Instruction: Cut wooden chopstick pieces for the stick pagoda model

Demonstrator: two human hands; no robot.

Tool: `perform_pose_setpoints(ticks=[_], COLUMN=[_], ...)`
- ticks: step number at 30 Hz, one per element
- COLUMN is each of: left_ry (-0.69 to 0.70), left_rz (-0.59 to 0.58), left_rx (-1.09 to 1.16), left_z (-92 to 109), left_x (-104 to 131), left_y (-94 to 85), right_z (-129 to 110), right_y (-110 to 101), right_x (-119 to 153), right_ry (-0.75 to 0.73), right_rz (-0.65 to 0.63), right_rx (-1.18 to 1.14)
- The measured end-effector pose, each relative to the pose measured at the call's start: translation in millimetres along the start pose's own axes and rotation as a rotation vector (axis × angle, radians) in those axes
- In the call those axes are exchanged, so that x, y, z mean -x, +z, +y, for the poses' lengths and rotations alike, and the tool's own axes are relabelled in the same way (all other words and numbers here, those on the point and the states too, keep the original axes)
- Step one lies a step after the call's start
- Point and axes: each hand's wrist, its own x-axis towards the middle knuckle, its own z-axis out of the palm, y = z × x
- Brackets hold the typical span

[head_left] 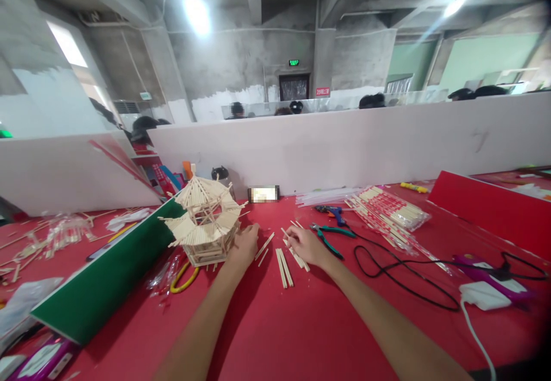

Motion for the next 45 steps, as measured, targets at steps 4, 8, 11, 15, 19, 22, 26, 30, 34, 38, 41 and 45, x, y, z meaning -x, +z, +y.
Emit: perform_pose_setpoints(ticks=[4,8,11,15,19,22,26,30,34,38,41,45], left_ry=[0.068,-0.007,-0.049,-0.031,0.043,0.14,0.21,0.152,0.099,0.179,0.227,0.22], left_rz=[-0.126,-0.267,-0.276,-0.265,-0.176,-0.122,-0.187,-0.219,-0.212,-0.102,-0.066,-0.07], left_rx=[-0.322,-0.535,-0.567,-0.522,-0.354,-0.065,0.364,0.637,0.789,0.707,0.64,0.652], left_z=[15,27,29,25,25,29,33,35,40,44,46,47], left_x=[10,19,21,18,16,15,13,10,9,10,12,13], left_y=[-2.9,-3.7,0.3,3.2,-0.2,0.2,10.6,21.8,22.5,18.0,16.7,17.5], right_z=[-1,3,6,9,12,9,-1,-7,-6,-5,-3,-1], right_y=[-3,-5,-4,-1,2,3,4,4,5,3,2,4], right_x=[-2,-5,-6,-6,-7,-7,-4,-3,-4,-5,-6,-6], right_ry=[-0.014,-0.053,-0.041,0.055,0.07,0.087,0.162,0.197,0.194,0.19,0.179,0.166], right_rz=[0.051,0.077,0.106,0.084,0.045,0.022,-0.051,-0.026,0.006,0.055,0.089,0.095], right_rx=[0.01,-0.009,-0.106,-0.257,-0.395,-0.481,-0.702,-0.829,-0.86,-0.847,-0.836,-0.833])
